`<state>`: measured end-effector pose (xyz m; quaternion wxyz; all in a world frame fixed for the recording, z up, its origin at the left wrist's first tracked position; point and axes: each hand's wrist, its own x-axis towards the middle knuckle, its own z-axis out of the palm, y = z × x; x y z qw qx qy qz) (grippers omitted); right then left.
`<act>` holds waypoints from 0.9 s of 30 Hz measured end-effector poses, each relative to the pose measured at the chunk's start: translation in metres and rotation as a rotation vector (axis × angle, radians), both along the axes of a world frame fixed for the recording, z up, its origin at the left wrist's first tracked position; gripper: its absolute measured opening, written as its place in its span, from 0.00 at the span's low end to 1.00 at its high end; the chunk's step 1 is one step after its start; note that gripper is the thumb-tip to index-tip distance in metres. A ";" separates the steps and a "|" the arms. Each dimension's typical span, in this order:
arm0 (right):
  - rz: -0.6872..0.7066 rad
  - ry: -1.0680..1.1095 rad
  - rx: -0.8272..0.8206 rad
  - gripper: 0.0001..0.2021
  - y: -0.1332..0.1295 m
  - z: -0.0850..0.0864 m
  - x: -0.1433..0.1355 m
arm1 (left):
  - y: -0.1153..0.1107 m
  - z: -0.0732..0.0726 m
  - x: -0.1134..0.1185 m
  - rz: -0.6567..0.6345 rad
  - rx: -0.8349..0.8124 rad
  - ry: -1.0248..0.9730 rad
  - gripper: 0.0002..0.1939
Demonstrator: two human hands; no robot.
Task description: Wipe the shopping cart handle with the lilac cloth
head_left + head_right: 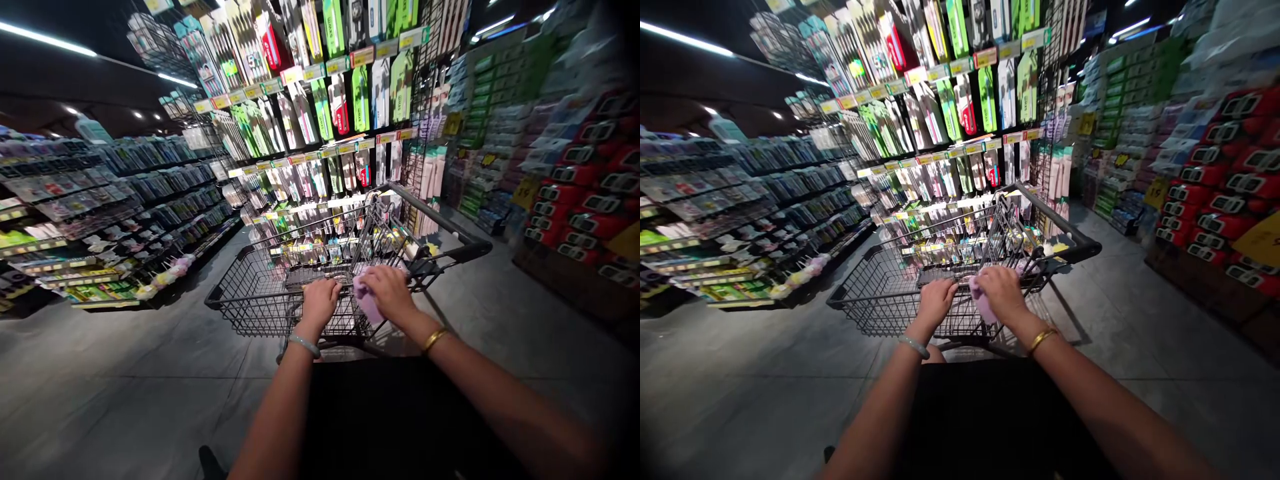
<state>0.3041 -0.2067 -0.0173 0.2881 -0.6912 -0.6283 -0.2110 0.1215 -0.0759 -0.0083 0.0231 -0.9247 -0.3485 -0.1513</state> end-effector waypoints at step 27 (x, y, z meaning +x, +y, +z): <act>-0.097 -0.126 -0.205 0.18 0.018 0.004 -0.041 | -0.021 0.000 0.004 0.017 -0.029 -0.066 0.15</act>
